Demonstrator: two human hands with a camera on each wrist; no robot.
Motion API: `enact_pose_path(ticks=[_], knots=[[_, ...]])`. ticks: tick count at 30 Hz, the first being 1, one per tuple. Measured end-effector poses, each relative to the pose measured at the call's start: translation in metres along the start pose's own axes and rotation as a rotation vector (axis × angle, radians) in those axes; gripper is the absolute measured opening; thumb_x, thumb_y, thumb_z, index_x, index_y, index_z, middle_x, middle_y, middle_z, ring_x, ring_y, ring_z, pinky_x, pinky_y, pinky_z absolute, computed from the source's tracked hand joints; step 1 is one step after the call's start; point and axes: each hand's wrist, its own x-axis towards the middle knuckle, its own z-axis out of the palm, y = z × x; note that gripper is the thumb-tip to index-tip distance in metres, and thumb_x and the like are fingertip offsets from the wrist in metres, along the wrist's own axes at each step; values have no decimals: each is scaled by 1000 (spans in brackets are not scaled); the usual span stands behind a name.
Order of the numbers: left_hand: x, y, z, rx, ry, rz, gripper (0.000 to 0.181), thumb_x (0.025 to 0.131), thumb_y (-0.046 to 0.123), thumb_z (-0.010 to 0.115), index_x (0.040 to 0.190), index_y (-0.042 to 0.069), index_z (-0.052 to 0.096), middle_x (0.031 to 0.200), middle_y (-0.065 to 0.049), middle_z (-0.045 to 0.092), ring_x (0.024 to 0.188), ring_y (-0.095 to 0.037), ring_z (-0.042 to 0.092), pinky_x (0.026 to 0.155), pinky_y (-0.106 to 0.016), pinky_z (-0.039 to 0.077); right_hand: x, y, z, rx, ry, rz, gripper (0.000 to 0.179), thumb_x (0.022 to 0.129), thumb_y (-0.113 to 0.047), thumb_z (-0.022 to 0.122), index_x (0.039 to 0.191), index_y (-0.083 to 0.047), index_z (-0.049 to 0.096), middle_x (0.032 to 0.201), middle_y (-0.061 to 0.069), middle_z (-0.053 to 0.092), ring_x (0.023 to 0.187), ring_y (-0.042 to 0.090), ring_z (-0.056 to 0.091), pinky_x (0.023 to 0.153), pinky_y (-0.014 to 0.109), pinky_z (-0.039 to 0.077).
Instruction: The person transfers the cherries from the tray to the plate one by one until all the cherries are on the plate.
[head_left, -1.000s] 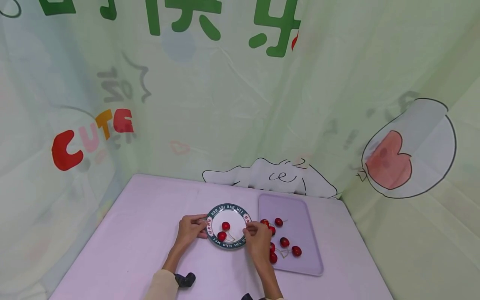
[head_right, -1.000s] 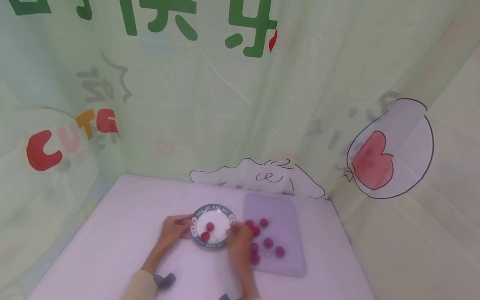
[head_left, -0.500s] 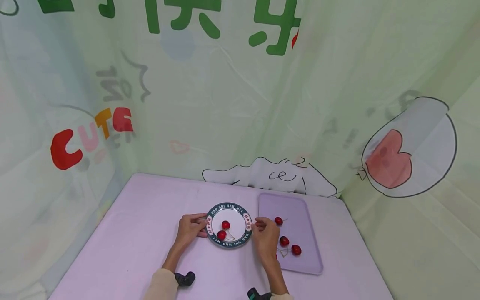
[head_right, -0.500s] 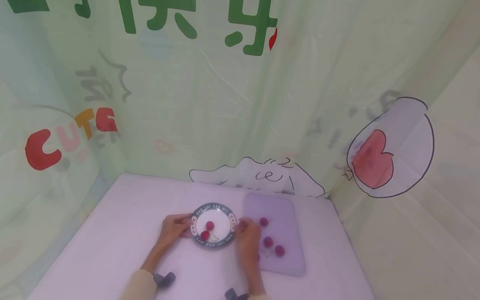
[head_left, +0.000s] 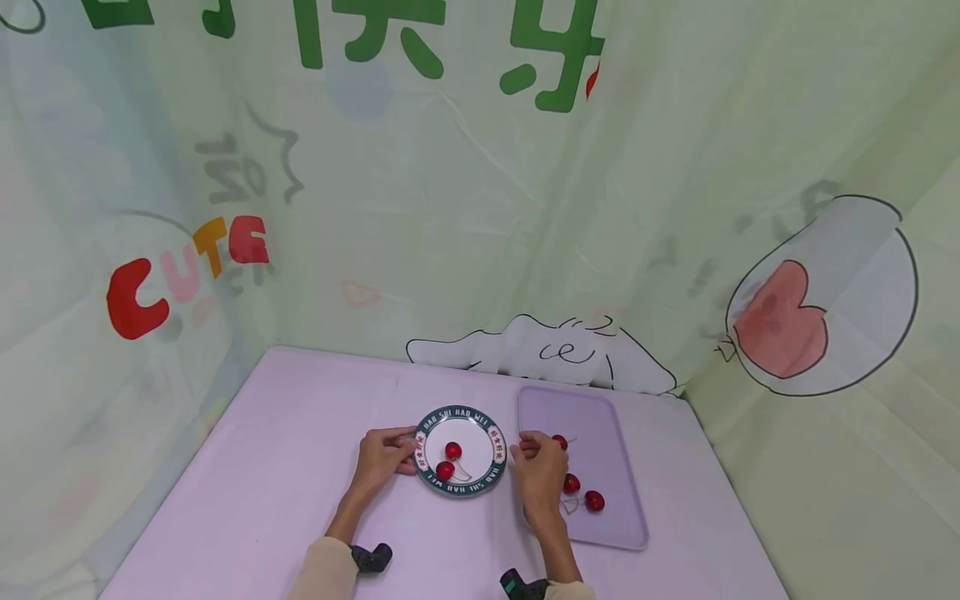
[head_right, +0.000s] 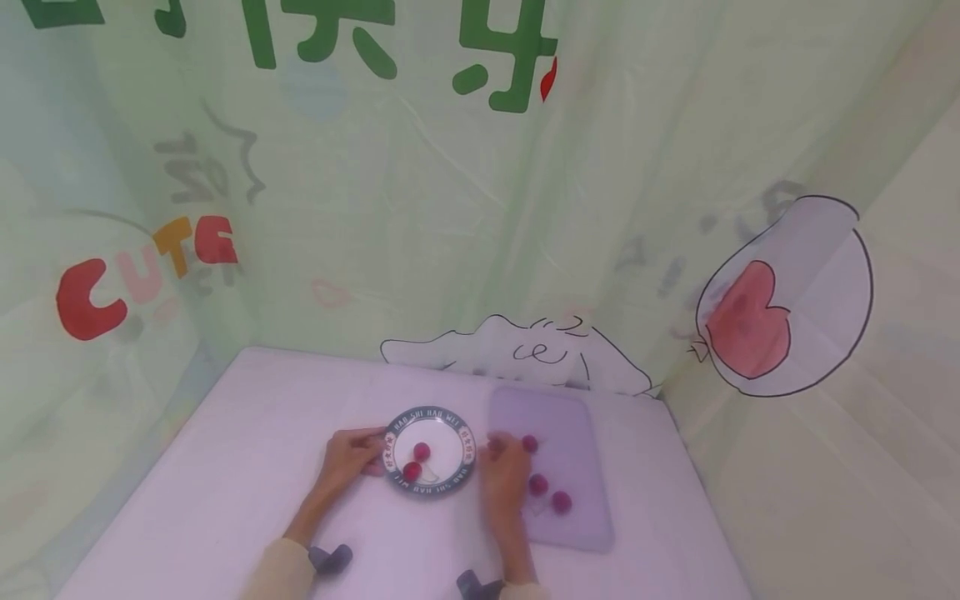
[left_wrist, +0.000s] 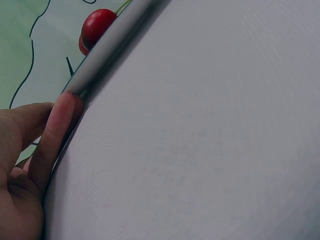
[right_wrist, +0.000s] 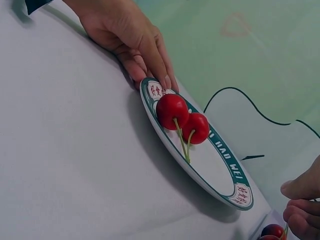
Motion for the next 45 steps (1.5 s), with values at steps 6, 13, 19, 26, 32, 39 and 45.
enact_pose_path(ticks=[6,13,19,26,32,39,45], knots=[[0,0,0,24,13,-2,35,102,2,73,137,0,74,88,-11,75,60,-17,76,61,-25,67,6,7,2,1,21,1,22,87,5,85,109,4,82,91,16,80,77,23,73,69,19,60],[2,1,-1,21,13,-3,36,101,2,74,136,0,75,87,-12,74,61,-18,76,60,-26,67,9,6,-3,25,35,-18,21,88,8,82,109,7,81,92,20,80,78,26,74,67,15,58],[2,1,-1,23,15,-1,35,101,2,74,136,1,75,88,-12,75,61,-18,76,61,-26,68,7,-5,-10,21,34,-10,21,89,9,80,110,10,79,93,23,79,79,28,73,65,13,54],[1,0,0,17,23,-16,36,101,1,73,137,0,74,90,-15,74,60,-16,76,60,-25,67,11,7,-5,-3,18,7,24,91,7,80,115,10,79,97,23,78,79,25,70,64,15,55],[0,0,2,-1,8,-17,37,100,-1,73,137,-1,74,89,-14,74,60,-17,76,60,-28,68,15,16,-1,-43,12,-8,26,92,6,79,118,9,78,97,21,78,81,24,69,68,21,57],[1,2,1,5,15,-3,37,100,0,72,137,-1,74,90,-13,73,61,-16,76,61,-27,68,16,15,0,-65,24,-59,24,92,8,79,115,10,78,96,21,77,81,27,69,74,36,65],[0,1,1,25,12,-9,36,101,-1,71,138,-1,73,90,-13,75,62,-19,77,61,-27,68,14,11,-1,-81,21,1,28,92,7,80,119,10,77,104,26,77,89,33,72,86,52,69]])
